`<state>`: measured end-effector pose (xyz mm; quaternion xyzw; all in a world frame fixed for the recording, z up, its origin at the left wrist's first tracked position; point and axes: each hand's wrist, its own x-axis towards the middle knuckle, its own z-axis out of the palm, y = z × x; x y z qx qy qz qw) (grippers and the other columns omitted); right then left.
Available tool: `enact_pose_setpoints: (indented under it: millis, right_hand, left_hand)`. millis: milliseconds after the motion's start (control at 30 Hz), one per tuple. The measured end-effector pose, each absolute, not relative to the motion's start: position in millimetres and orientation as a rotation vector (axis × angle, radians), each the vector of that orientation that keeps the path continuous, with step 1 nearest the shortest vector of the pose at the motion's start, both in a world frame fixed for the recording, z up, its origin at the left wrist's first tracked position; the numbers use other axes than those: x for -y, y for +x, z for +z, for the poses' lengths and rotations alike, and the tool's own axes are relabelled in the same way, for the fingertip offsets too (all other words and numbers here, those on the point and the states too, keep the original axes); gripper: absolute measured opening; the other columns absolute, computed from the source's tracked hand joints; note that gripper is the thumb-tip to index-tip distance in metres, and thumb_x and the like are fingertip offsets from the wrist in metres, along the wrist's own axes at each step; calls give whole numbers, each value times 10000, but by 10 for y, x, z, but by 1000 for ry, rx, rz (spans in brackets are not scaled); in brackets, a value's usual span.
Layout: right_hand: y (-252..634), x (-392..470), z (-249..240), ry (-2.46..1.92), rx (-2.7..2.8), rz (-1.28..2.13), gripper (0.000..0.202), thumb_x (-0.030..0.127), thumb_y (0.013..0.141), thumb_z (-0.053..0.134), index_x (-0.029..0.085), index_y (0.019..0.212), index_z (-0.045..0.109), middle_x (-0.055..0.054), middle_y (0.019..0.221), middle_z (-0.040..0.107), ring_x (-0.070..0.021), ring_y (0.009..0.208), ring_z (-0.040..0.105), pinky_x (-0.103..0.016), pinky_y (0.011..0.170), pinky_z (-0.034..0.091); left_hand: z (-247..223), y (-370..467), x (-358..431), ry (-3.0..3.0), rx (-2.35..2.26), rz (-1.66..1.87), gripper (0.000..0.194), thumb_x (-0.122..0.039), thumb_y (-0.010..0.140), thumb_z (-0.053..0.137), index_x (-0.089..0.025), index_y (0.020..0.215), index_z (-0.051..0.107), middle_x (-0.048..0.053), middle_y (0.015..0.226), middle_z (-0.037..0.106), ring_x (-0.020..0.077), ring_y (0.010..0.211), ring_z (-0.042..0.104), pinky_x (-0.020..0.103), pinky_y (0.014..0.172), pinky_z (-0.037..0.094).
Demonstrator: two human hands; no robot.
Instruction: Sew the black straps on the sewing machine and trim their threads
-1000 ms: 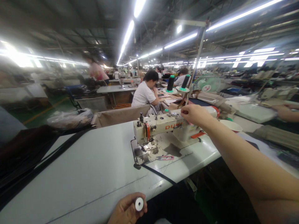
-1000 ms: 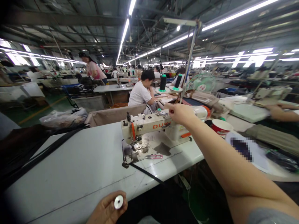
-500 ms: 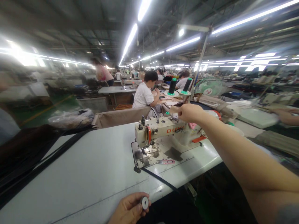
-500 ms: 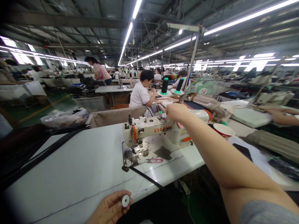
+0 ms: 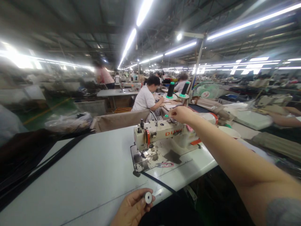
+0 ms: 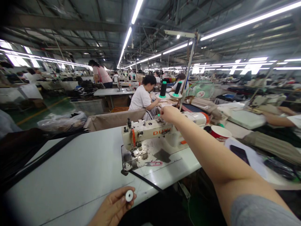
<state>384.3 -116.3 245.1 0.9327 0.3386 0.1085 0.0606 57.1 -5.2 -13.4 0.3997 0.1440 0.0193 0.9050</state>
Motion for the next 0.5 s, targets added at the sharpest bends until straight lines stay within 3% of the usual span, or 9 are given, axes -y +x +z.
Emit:
enact_pose_setpoints:
  millis: [100, 200, 367, 500]
  right_hand:
    - [3840, 1177, 2445, 2838, -917, 356, 194, 250, 849, 639, 229, 940, 809, -109, 995, 766, -254, 915, 692, -293, 747, 484]
    - [3848, 1186, 2447, 2817, -1007, 282, 136, 246, 796, 702, 252, 872, 815, -69, 905, 770, -235, 853, 693, -274, 726, 480]
    - [3878, 1170, 2404, 2823, -1085, 328, 244, 225, 885, 591, 199, 1012, 798, -89, 984, 768, -214, 908, 686, -251, 764, 469]
    - [3884, 1174, 2401, 2829, -1017, 314, 191, 159, 825, 612, 177, 860, 798, -118, 861, 762, -237, 810, 688, -278, 689, 461]
  left_hand:
    - [-99, 563, 87, 842, -281, 45, 484, -404, 644, 941, -151, 1035, 810, 147, 987, 750, 182, 826, 654, 279, 776, 483]
    - [-67, 560, 104, 817, -285, 31, 471, -387, 636, 948, -161, 1024, 805, 129, 963, 747, 162, 806, 647, 258, 757, 474]
    - [-45, 592, 103, 809, -257, 94, 449, -388, 614, 960, -162, 972, 809, 113, 934, 748, 135, 762, 633, 238, 733, 464]
    - [-76, 601, 91, 829, -237, 108, 510, -486, 584, 954, -150, 938, 806, 107, 870, 743, 143, 753, 633, 238, 711, 457]
